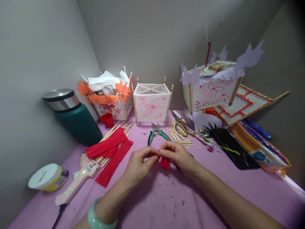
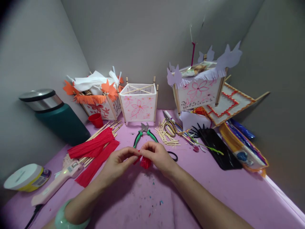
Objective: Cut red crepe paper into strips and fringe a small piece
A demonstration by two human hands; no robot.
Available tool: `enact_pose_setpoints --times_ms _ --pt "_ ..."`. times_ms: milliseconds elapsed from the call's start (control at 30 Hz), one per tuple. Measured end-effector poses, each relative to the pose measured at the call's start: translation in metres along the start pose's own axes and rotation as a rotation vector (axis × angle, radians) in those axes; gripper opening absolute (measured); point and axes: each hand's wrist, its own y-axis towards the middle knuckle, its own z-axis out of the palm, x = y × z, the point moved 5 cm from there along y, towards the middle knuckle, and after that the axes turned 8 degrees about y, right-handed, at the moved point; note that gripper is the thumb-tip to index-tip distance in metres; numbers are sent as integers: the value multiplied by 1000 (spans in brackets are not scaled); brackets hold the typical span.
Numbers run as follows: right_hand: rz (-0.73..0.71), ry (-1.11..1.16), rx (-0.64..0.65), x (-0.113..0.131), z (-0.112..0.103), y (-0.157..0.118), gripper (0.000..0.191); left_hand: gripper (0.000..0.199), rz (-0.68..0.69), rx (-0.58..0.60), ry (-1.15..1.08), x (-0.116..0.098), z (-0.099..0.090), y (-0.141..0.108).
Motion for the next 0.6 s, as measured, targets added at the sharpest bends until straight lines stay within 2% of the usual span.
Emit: enact_pose_setpoints --times_ms 233,333,500,600 --pt "38 53 -49 -5 -4 2 23 26 107 22 75 -9 -2 -1" --pt "9 -5 -38 -3 -2 2 24 23 77 29 69 -5 0 0" --pt "17 3 4 -1 4 -1 19 16 -57 33 35 5 3 -1" --pt "2 2 -4 2 1 -2 17 17 -68 40 19 4 3 -2"
